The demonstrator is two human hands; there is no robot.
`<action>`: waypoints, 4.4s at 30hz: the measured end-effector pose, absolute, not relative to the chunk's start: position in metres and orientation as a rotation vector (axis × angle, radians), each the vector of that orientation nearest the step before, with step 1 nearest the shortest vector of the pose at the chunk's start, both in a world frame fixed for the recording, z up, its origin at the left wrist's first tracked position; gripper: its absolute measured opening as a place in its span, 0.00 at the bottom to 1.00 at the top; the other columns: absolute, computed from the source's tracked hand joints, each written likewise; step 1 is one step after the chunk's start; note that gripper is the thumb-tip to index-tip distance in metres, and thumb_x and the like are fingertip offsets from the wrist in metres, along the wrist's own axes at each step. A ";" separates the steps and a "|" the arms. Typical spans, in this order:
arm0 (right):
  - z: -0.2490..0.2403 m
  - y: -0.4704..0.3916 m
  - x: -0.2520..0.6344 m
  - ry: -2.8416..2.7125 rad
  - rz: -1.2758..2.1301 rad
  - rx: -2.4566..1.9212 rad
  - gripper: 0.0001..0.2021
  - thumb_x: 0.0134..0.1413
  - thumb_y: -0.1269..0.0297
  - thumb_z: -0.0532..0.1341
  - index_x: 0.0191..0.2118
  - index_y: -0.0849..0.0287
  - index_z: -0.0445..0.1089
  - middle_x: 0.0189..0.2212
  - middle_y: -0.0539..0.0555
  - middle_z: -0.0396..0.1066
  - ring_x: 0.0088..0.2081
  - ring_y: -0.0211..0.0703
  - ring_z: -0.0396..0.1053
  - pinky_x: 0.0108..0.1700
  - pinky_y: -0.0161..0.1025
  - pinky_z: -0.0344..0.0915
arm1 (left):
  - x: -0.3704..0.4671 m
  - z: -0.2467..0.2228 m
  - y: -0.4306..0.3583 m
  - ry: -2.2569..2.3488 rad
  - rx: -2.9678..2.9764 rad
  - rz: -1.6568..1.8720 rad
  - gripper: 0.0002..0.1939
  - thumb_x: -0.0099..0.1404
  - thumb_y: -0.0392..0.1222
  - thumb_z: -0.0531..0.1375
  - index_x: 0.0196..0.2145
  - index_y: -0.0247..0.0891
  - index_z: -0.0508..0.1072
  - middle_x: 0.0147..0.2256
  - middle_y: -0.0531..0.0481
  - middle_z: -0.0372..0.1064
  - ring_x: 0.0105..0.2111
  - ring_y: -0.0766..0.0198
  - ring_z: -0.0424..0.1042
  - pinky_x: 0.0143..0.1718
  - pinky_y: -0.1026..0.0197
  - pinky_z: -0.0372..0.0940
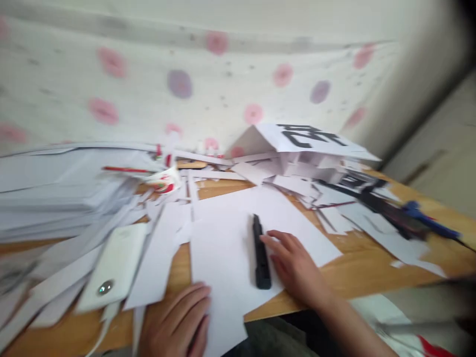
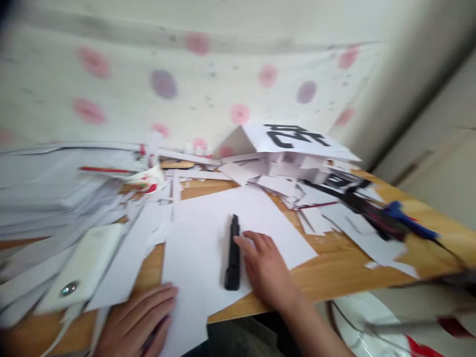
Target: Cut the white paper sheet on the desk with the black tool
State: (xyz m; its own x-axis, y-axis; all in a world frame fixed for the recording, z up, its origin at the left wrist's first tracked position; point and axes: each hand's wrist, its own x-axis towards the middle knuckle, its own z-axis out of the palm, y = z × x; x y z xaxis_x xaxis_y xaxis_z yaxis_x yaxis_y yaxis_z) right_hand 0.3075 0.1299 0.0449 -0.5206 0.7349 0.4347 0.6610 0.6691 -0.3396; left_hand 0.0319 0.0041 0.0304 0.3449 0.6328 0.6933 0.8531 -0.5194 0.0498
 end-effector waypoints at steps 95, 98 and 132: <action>0.028 0.142 0.282 -2.519 -0.082 -0.978 0.29 0.47 0.82 0.50 0.51 0.49 0.71 0.60 0.53 0.62 0.52 0.49 0.68 0.49 0.48 0.73 | 0.038 0.034 0.000 -1.254 -2.231 -1.071 0.12 0.57 0.27 0.52 0.36 0.31 0.73 0.36 0.43 0.75 0.43 0.60 0.74 0.50 0.61 0.71; 0.028 0.142 0.283 -2.510 -0.075 -0.974 0.28 0.46 0.82 0.50 0.50 0.50 0.71 0.60 0.53 0.62 0.52 0.50 0.69 0.49 0.48 0.73 | 0.039 0.035 0.000 -1.264 -2.227 -1.070 0.13 0.57 0.26 0.52 0.36 0.31 0.73 0.36 0.44 0.75 0.43 0.60 0.74 0.50 0.61 0.72; 0.058 0.133 0.274 -2.001 0.389 -0.674 0.18 0.49 0.79 0.57 0.44 0.52 0.59 0.47 0.58 0.64 0.48 0.46 0.69 0.47 0.44 0.70 | 0.026 0.042 -0.002 -1.222 -2.307 -0.941 0.11 0.66 0.31 0.54 0.42 0.35 0.75 0.47 0.46 0.73 0.49 0.60 0.71 0.51 0.60 0.66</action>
State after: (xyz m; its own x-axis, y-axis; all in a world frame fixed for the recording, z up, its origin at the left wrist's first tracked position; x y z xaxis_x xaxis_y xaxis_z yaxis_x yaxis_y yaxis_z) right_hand 0.2738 0.1333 0.0579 -0.3926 0.6037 0.6938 0.3002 0.7972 -0.5238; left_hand 0.0255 -0.0023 0.0416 0.4032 0.5863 0.7026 0.8292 -0.5589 -0.0095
